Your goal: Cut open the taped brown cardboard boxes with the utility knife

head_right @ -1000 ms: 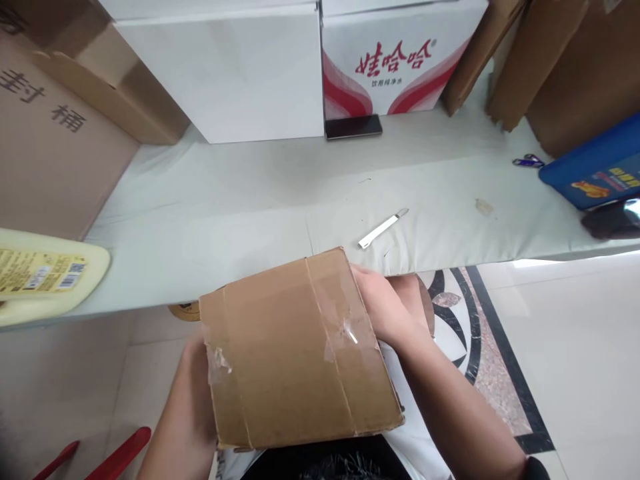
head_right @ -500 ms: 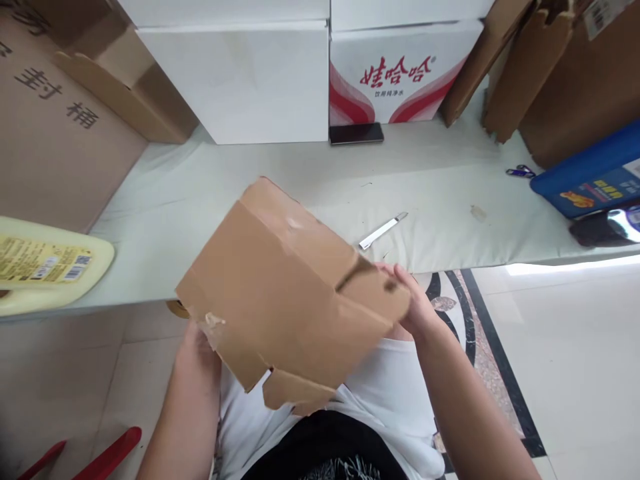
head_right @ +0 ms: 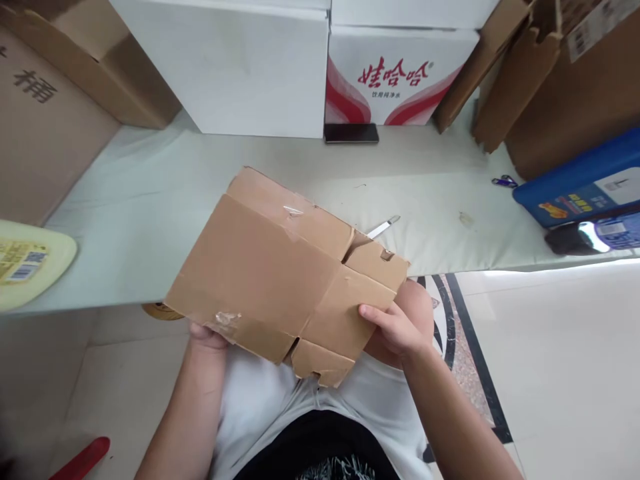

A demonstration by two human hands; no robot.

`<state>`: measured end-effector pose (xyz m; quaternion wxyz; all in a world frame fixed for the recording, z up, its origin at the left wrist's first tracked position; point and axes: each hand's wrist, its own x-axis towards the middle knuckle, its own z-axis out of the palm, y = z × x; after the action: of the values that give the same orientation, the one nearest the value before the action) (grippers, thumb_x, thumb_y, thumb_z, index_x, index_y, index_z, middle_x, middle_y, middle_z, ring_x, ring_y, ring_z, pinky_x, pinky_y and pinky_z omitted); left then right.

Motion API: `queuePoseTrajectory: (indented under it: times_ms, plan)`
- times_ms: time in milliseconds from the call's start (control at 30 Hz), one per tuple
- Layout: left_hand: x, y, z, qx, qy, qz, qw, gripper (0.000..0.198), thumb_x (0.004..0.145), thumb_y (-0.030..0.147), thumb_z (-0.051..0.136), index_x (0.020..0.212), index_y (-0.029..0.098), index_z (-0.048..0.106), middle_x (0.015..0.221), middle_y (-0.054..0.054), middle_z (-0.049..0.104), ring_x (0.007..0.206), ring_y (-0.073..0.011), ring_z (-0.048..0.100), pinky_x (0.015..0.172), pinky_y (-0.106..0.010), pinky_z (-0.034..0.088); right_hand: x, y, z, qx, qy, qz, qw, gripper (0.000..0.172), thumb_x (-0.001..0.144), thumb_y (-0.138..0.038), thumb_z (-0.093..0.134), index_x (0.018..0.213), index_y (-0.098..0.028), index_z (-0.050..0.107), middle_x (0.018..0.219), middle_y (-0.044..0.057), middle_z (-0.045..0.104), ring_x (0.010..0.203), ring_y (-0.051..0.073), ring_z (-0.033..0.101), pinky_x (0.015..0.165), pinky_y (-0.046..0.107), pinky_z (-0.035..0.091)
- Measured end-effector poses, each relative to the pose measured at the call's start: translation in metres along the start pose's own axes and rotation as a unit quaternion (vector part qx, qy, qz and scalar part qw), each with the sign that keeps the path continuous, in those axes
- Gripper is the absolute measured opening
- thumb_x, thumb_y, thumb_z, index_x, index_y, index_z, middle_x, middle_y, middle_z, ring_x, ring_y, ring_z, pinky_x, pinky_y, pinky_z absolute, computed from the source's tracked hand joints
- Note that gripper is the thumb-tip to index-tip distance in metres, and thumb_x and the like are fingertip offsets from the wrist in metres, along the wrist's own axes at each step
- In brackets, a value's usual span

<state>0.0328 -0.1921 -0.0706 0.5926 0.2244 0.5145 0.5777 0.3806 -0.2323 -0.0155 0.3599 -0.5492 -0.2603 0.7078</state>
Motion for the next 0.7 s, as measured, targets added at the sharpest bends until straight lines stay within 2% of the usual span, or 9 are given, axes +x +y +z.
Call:
queuePoseTrajectory:
  times_ms: [100,233,333,400,467,500,567,633,700]
  plan:
    - [0.003,0.001,0.01,-0.02,0.036,0.024,0.999,0.055,0.062,0.08,0.078,0.087,0.031,0.075,0.101,0.002,0.081,0.114,-0.027,0.071,0.09,-0.036,0.062,0.005,-0.001,0.001,0.025,0.009,0.008,1.0,0.076,0.064,-0.063,0.089,0.127,-0.024,0.07,0.129,0.014,0.075,0.119,0.035,0.072,0.104,0.052,0.058]
    - [0.006,0.02,0.036,-0.024,0.049,0.053,0.997,0.053,0.08,0.075,0.062,0.109,0.032,0.076,0.119,-0.002,0.079,0.131,-0.0314,0.063,0.101,-0.042,0.059,0.016,-0.001,0.0,0.047,0.03,0.01,0.998,0.087,0.06,-0.065,0.091,0.133,-0.023,0.068,0.13,0.016,0.075,0.118,0.037,0.072,0.102,0.052,0.06]
    - [0.005,0.041,0.045,-0.021,0.03,0.047,0.998,0.053,0.086,0.069,0.055,0.12,0.033,0.074,0.124,-0.004,0.078,0.131,-0.0315,0.064,0.096,-0.043,0.06,0.025,-0.006,-0.002,0.044,0.042,0.0,0.998,0.089,0.06,-0.066,0.09,0.135,-0.025,0.067,0.129,0.015,0.075,0.116,0.037,0.073,0.099,0.051,0.061]
    - [0.002,0.054,0.043,-0.025,0.016,0.02,0.999,0.064,0.082,0.081,0.052,0.119,0.034,0.074,0.123,-0.005,0.078,0.128,-0.0327,0.066,0.089,-0.043,0.063,0.031,-0.01,-0.001,0.033,0.038,-0.002,0.999,0.089,0.061,-0.067,0.089,0.135,-0.025,0.066,0.125,0.015,0.077,0.112,0.036,0.075,0.095,0.05,0.063]
    - [0.001,0.062,0.041,-0.009,0.006,-0.002,1.0,0.073,0.07,0.088,0.064,0.116,0.032,0.076,0.119,-0.007,0.079,0.125,-0.0354,0.068,0.087,-0.045,0.064,0.037,-0.014,0.001,0.031,0.027,-0.002,0.999,0.088,0.063,-0.068,0.088,0.136,-0.024,0.066,0.122,0.016,0.078,0.107,0.036,0.076,0.092,0.05,0.064]
    - [0.002,0.065,0.04,0.009,0.008,-0.007,1.0,0.072,0.064,0.083,0.075,0.113,0.03,0.076,0.117,-0.008,0.08,0.124,-0.0362,0.069,0.089,-0.046,0.065,0.04,-0.015,0.004,0.034,0.023,-0.002,0.999,0.089,0.063,-0.068,0.088,0.136,-0.024,0.065,0.121,0.016,0.078,0.105,0.036,0.077,0.091,0.05,0.064]
    - [0.009,0.068,0.043,0.04,0.027,0.001,0.999,0.065,0.059,0.063,0.092,0.11,0.026,0.076,0.114,-0.008,0.08,0.123,-0.0362,0.07,0.096,-0.046,0.063,0.044,-0.016,0.009,0.04,0.026,-0.005,0.999,0.091,0.063,-0.069,0.087,0.138,-0.023,0.064,0.12,0.017,0.078,0.103,0.037,0.077,0.089,0.051,0.065]
    - [0.024,0.068,0.051,0.041,0.039,0.014,0.998,0.062,0.058,0.05,0.097,0.11,0.024,0.075,0.114,-0.009,0.081,0.123,-0.0357,0.071,0.101,-0.047,0.062,0.046,-0.013,0.015,0.04,0.042,-0.022,0.998,0.093,0.061,-0.07,0.088,0.138,-0.023,0.064,0.117,0.017,0.079,0.103,0.037,0.077,0.09,0.051,0.065]
    - [0.043,0.067,0.063,0.022,0.017,0.018,0.999,0.067,0.056,0.052,0.098,0.112,0.023,0.074,0.113,-0.009,0.081,0.121,-0.0354,0.072,0.102,-0.047,0.061,0.044,-0.009,0.017,0.023,0.052,-0.055,0.997,0.092,0.062,-0.071,0.087,0.138,-0.024,0.064,0.115,0.016,0.08,0.105,0.036,0.077,0.091,0.05,0.064]
